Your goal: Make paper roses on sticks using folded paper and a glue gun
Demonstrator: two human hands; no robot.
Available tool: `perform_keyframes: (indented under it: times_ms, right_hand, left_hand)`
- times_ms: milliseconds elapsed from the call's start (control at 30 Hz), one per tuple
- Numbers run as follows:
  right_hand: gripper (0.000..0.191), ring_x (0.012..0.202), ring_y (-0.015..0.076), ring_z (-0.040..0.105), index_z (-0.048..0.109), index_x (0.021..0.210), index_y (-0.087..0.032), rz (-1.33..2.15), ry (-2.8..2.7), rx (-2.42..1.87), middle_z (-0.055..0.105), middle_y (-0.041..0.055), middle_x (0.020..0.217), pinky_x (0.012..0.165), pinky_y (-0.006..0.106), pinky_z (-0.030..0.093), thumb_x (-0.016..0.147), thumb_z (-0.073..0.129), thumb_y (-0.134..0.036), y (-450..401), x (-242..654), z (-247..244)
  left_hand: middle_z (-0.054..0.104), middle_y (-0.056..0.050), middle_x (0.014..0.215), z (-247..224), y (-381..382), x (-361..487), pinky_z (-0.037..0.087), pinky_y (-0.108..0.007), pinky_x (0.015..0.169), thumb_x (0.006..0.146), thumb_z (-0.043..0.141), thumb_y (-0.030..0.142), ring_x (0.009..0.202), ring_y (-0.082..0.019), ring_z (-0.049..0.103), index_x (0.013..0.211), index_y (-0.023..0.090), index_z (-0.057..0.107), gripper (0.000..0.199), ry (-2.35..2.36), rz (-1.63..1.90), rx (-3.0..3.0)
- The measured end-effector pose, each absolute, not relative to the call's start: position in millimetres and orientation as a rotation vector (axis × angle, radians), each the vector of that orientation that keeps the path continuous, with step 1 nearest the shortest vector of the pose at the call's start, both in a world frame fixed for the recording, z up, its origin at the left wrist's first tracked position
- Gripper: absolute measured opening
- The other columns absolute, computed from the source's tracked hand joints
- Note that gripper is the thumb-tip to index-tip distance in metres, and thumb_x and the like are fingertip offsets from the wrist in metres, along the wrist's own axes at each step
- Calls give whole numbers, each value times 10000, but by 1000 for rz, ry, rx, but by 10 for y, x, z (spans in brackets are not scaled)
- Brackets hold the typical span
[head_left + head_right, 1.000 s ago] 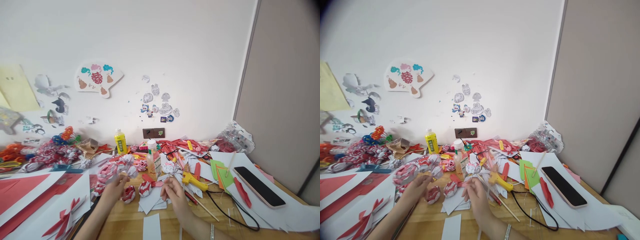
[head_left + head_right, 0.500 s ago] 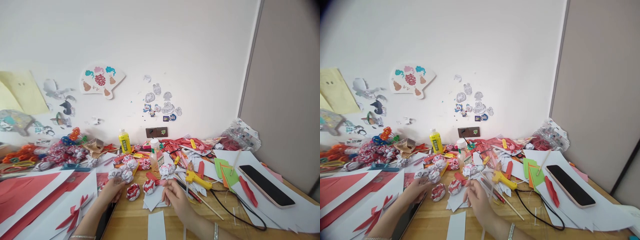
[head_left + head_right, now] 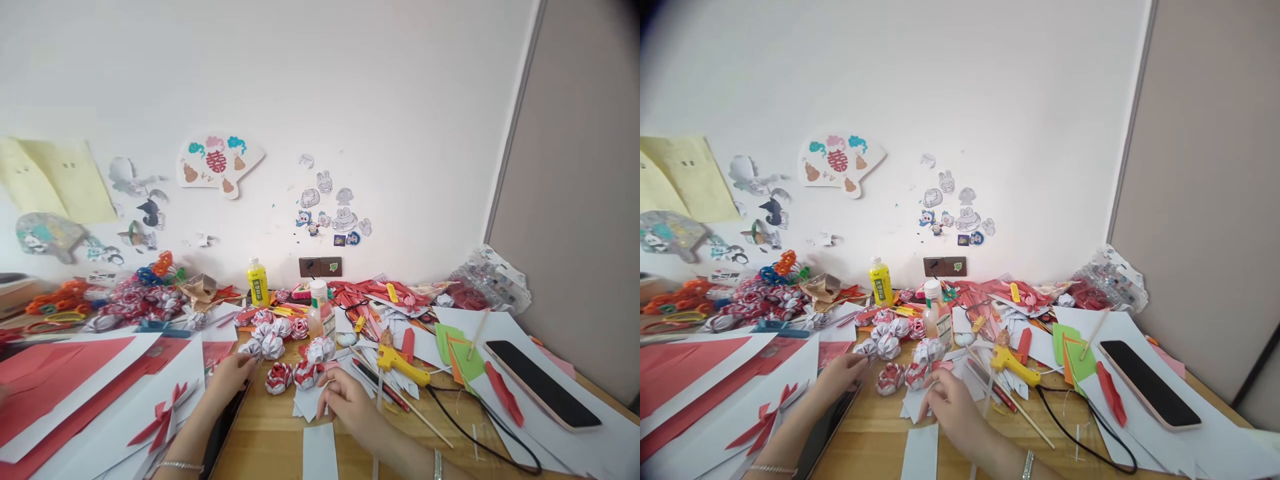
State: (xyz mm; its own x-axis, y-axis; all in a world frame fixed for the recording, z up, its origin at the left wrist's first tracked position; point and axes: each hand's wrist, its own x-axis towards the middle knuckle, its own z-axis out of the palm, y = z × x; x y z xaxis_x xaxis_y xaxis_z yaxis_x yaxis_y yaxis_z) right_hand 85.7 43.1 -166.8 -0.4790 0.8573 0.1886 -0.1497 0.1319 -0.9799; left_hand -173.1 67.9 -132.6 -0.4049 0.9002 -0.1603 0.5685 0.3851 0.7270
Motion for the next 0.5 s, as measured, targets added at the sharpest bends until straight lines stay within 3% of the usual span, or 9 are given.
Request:
perform_keyframes:
  times_ms: [133,267,367,500]
  right_hand:
    - [82,379,103,430,447,838,-194,1568,-1647,-793,597,-45,494,427,203,349,757,439,-191,535,548,-1466]
    - [113,369,94,448,451,875,-185,1553,-1725,-890,565,-72,456,403,177,353,807,422,-99,775,60,-1230]
    - [69,330,88,443,488,915,-160,1536,-1823,-998,549,-78,475,376,193,364,914,424,-186,948,-253,-1124]
    - [307,381,66,459,565,799,-134,1411,-2020,-1102,530,-65,552,433,208,416,954,469,-380,1013,-391,-1058]
  left_hand:
    - [626,-56,1049,-1341,687,-1750,540,-367,711,870,560,334,844,-179,630,1108,161,566,295,2146,792,1255]
    - [621,-65,1073,-1366,704,-1750,537,-379,726,877,545,352,859,-182,629,1129,165,554,314,2152,833,1203]
    - [622,-65,1070,-1368,716,-1767,540,-373,718,877,547,345,850,-178,631,1129,165,554,310,2135,844,1165]
    - [627,-62,1049,-1372,727,-1784,544,-360,696,878,545,349,825,-171,634,1122,163,557,307,2119,853,1149]
